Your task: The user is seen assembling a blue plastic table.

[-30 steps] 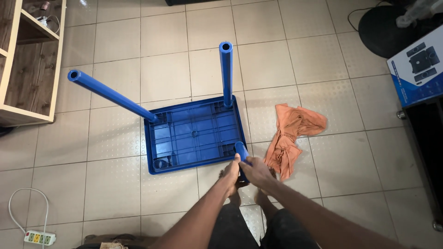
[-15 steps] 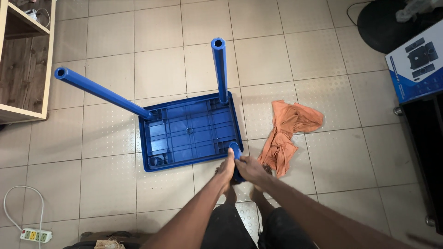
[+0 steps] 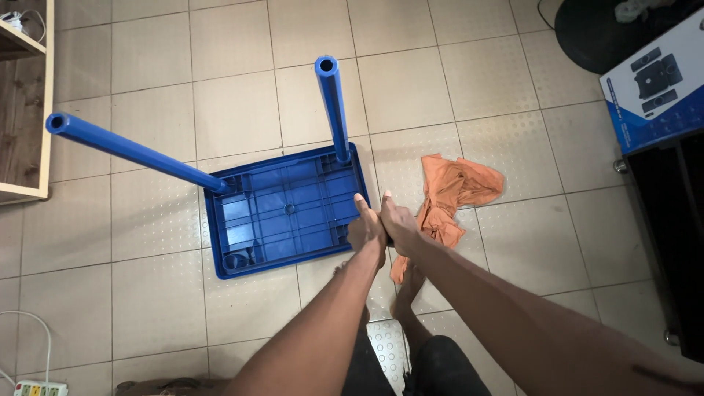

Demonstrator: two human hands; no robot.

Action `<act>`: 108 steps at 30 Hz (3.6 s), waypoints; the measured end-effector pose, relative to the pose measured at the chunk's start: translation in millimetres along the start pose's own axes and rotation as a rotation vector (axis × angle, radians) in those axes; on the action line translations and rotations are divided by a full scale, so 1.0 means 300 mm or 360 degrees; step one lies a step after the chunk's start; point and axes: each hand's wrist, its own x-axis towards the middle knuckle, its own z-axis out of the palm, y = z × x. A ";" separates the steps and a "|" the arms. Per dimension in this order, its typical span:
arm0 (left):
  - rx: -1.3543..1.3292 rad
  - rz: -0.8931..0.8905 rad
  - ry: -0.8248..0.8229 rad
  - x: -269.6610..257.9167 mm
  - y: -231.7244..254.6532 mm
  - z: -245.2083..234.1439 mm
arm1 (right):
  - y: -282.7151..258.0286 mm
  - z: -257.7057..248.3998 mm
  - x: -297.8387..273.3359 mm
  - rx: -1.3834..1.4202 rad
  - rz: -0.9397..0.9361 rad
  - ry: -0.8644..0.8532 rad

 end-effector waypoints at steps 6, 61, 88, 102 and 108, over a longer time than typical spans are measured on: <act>-0.0022 0.0020 0.0250 -0.011 0.125 -0.012 | -0.054 -0.028 0.075 -0.0895 -0.0886 -0.0037; 0.0048 0.0390 0.0650 0.052 0.057 -0.083 | -0.320 0.059 -0.042 0.0493 0.0998 0.0520; 0.0105 0.0485 0.0690 0.067 0.023 -0.064 | -0.412 0.003 -0.082 0.0257 0.0982 0.0507; 0.0078 0.0547 0.0757 0.097 0.026 -0.049 | -0.287 0.046 -0.037 0.0460 0.0815 0.0474; 0.0526 0.0443 0.0724 0.042 0.113 -0.082 | -0.358 0.036 -0.023 0.0659 0.1136 0.0495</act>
